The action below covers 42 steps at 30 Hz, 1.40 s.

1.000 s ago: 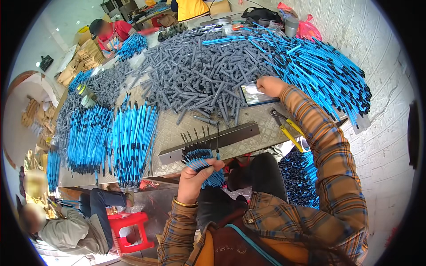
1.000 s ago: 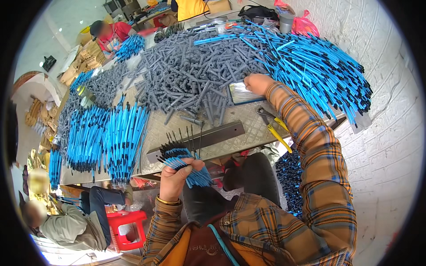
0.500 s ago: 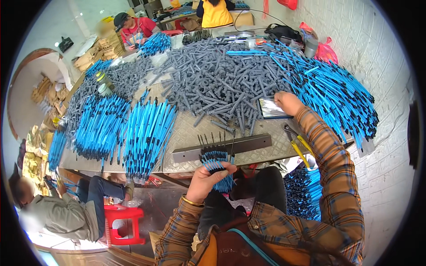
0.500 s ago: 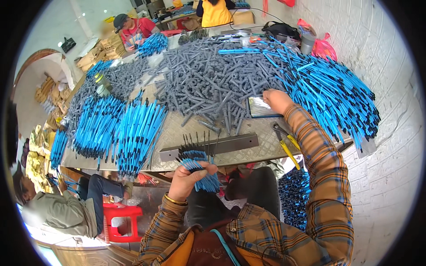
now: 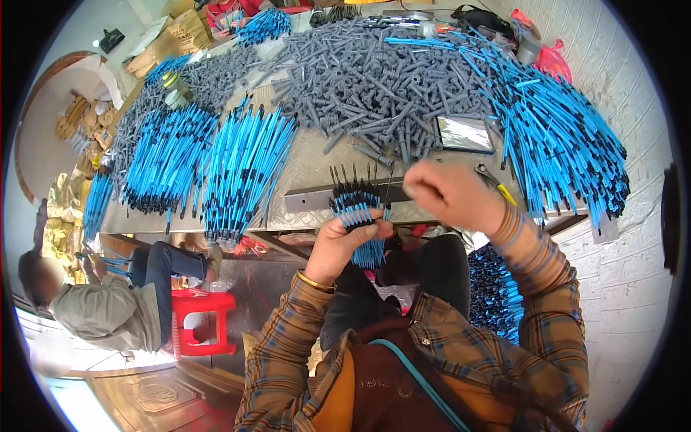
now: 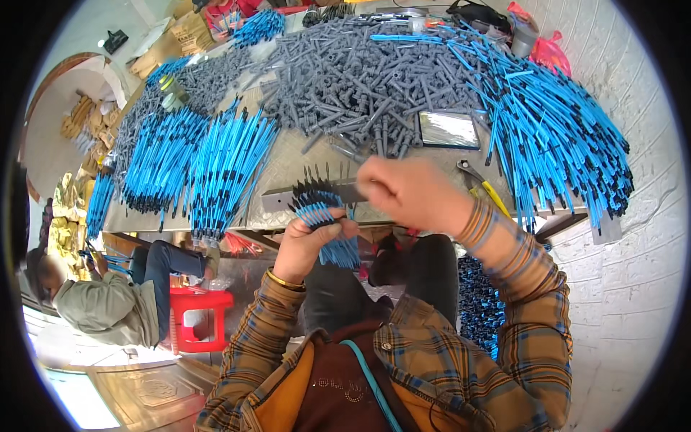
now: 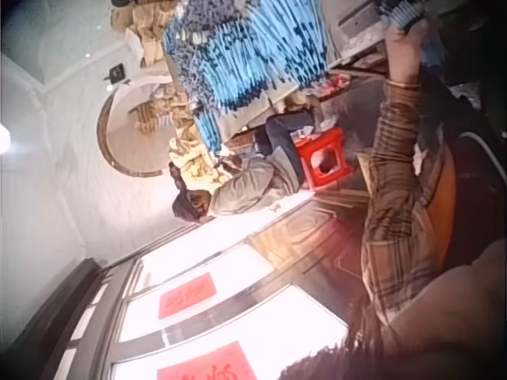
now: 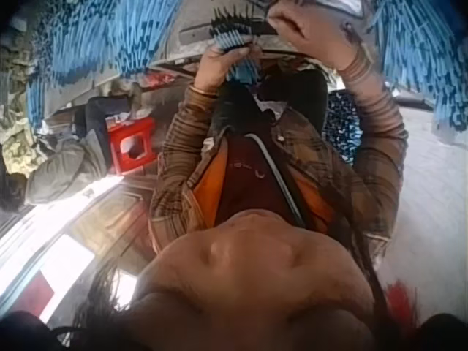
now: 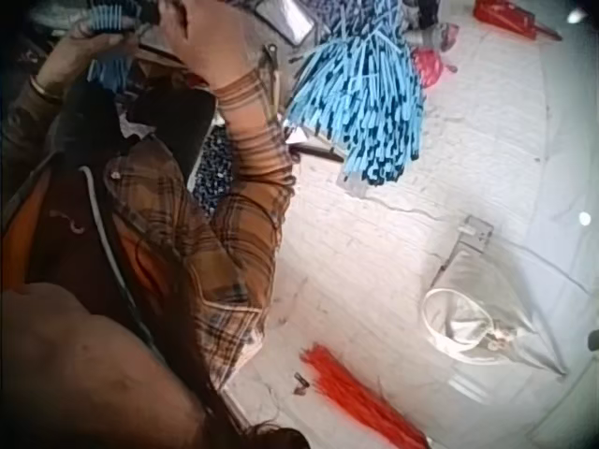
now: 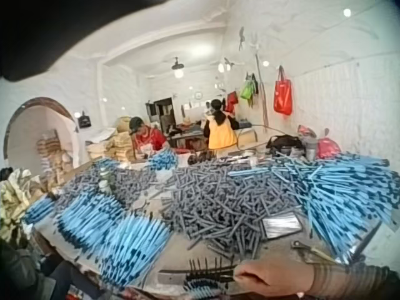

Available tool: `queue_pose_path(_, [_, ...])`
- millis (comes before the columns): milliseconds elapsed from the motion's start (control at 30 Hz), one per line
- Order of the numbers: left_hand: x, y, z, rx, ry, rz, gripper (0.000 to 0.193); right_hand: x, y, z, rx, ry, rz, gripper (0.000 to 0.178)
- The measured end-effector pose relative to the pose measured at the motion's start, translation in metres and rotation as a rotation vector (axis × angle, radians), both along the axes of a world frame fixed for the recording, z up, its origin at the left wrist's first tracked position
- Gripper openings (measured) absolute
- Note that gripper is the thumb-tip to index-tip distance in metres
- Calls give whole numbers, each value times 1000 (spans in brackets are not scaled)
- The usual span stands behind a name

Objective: The person assembles blue plastic brush components into black plastic bases at a manufacturing workstation, using pliers and a metal alignment fixture.

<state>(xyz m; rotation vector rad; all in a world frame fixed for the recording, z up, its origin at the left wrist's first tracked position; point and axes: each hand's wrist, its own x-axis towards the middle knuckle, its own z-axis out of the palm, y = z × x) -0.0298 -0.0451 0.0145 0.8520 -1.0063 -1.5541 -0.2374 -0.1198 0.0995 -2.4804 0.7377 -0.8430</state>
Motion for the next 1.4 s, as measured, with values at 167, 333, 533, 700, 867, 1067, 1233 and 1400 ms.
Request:
queue_pose_path(167, [-4, 1, 1, -77, -51, 0, 22, 8, 15, -4, -2, -71, 120, 12])
queue_pose_path(333, [-8, 3, -2, -81, -44, 2, 21, 10, 12, -13, -32, -122, 117, 13])
queue_pose_path(533, [-8, 3, -2, -74, -59, 7, 21, 10, 11, -14, -17, -119, 112, 10])
queue_pose_path(700, [-9, 3, 0, -48, -95, -10, 20, 12, 9, -16, -48, -149, 121, 10])
queue_pose_path(867, [-9, 3, 2, -53, -106, -28, 20, 11, 6, -13, -48, -123, 162, 11])
queue_pose_path(1067, [-8, 3, 4, -88, -152, -49, 20, 11, 10, -5, -80, 27, 150, 12])
queue_pose_path(1233, [-9, 4, 5, -86, -155, -41, 19, 13, 6, -8, -61, -35, 184, 9])
queue_pose_path(1400, [-7, 3, 3, -110, -191, -69, 18, 14, 6, -3, -85, 22, 198, 8])
